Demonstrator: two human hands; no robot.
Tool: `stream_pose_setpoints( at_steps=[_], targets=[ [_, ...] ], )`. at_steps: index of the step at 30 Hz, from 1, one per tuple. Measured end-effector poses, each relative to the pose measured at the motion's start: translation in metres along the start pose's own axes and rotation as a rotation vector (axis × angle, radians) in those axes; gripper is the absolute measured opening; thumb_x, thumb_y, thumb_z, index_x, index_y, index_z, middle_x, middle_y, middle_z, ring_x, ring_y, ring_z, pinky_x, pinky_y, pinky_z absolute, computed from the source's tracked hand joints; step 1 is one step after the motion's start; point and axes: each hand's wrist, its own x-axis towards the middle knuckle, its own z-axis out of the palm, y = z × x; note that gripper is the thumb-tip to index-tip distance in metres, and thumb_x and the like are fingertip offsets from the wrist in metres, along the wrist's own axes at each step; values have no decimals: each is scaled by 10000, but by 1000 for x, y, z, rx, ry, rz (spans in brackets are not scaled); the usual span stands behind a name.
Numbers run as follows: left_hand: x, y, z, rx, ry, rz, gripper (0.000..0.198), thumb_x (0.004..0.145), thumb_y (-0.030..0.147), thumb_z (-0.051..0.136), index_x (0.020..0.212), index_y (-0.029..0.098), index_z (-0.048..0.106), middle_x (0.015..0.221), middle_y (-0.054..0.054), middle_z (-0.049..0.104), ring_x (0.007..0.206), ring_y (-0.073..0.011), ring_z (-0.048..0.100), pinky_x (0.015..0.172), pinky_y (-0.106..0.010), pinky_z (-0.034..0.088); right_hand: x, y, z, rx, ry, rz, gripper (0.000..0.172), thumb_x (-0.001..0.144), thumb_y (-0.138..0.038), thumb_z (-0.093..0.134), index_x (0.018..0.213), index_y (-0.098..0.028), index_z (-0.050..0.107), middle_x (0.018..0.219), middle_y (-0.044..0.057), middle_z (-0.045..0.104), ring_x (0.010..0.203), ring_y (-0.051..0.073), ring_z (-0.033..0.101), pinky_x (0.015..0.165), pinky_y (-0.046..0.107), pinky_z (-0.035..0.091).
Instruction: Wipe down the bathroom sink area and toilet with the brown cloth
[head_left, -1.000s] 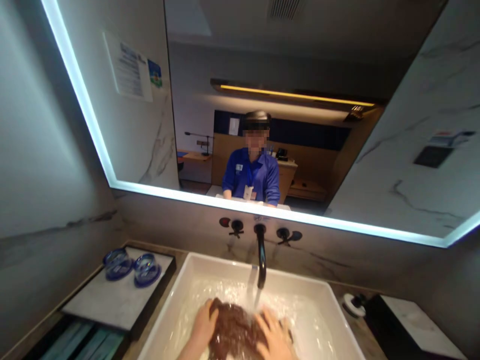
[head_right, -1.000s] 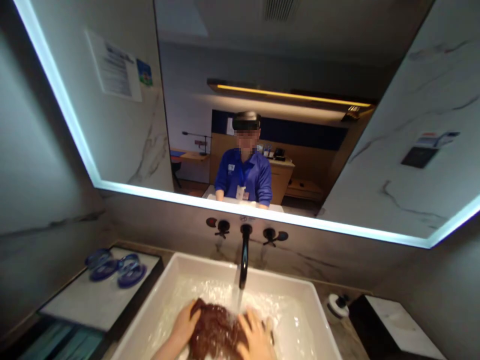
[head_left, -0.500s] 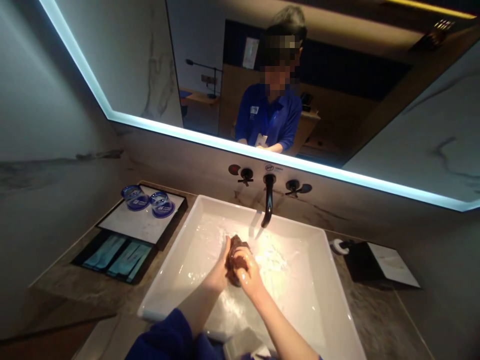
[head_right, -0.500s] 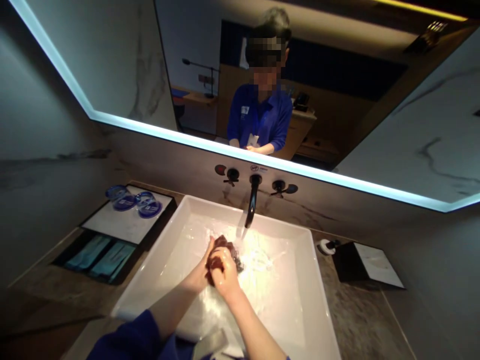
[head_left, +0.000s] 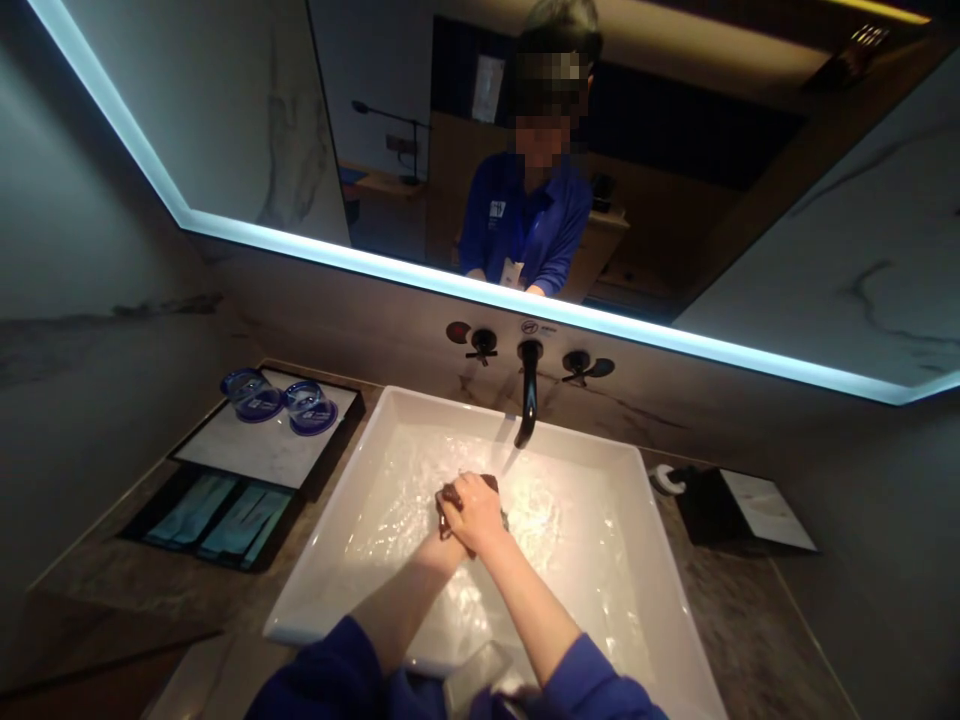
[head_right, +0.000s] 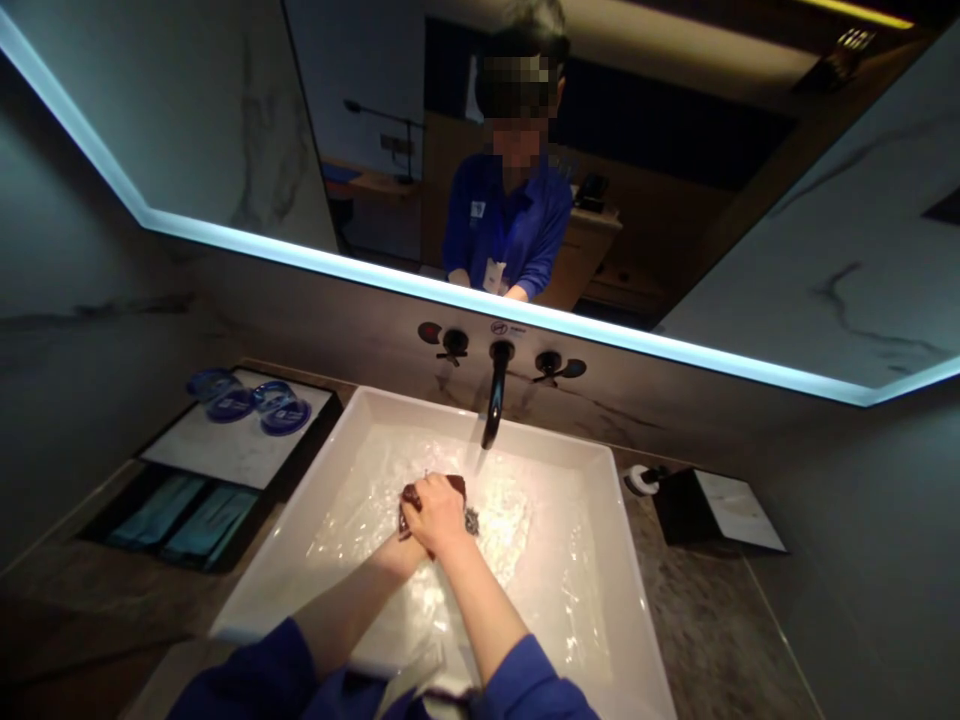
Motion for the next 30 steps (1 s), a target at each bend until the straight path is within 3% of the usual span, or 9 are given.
stream_pose_setpoints(
  at_steps=[2,5,11,15,19,21,24,26,30],
  targets=[
    [1,3,-5,-64,-100,-69,517,948,441,323,775,125,694,766,-106,700,688,-170,650,672,-286,548,9,20,-10,13,-18,161,233,920,-351,481,894,-173,631,942,77,650,901,195,582,812,291,428],
    [3,7,-16,-175,-163,-138,606,964,486,212,1018,94,672,888,-160,723,720,-197,688,673,-320,561,13,72,-27,17,-17,340,372,984,-367,348,1025,-134,635,970,108,675,902,196,619,784,278,430],
    [34,-5,-75,-142,-13,-137,541,875,534,494,1207,108,521,1150,-205,658,1033,-300,657,919,-468,516,-7,170,-49,-83,-8,664,533,985,-374,254,1193,-21,595,1058,226,658,1036,277,625,867,341,460],
    [53,-23,-91,94,130,-44,622,757,258,664,1317,107,439,1375,-201,517,1303,-296,471,1153,-445,290,-28,166,-24,-177,21,574,661,935,-434,432,1480,-73,332,1490,269,328,1377,336,355,1073,441,347],
    [53,-30,-79,274,51,22,614,699,173,697,1288,154,525,1335,-153,566,1245,-298,521,1119,-415,336,-42,143,9,-312,-260,265,606,911,-454,488,1479,-273,377,1621,115,51,1454,370,183,1121,596,220],
    [54,-30,-80,333,22,29,477,712,221,706,1178,190,608,1184,-121,656,1135,-302,588,1067,-429,388,-44,140,16,-373,-324,260,649,894,-489,507,1495,-320,331,1625,78,57,1464,373,140,1107,675,146],
    [60,-27,-93,380,104,11,331,790,290,639,1105,190,628,1064,-114,677,1096,-308,592,1059,-474,383,-45,142,15,-448,-252,425,741,872,-474,551,1527,-311,245,1614,100,120,1468,380,109,1090,705,132],
    [66,-25,-103,382,197,-1,293,822,266,578,1090,157,624,1132,-146,630,1194,-323,523,1097,-498,334,-49,145,12,-454,-251,460,761,874,-439,557,1537,-256,230,1598,156,158,1465,383,126,1105,669,162],
    [68,-21,-110,310,289,16,353,798,194,578,1140,113,612,1408,-188,412,1413,-317,261,1198,-424,149,-59,152,1,-312,-346,253,717,828,-396,601,1488,-258,360,1574,143,247,1447,373,199,1133,632,146]
  ],
)
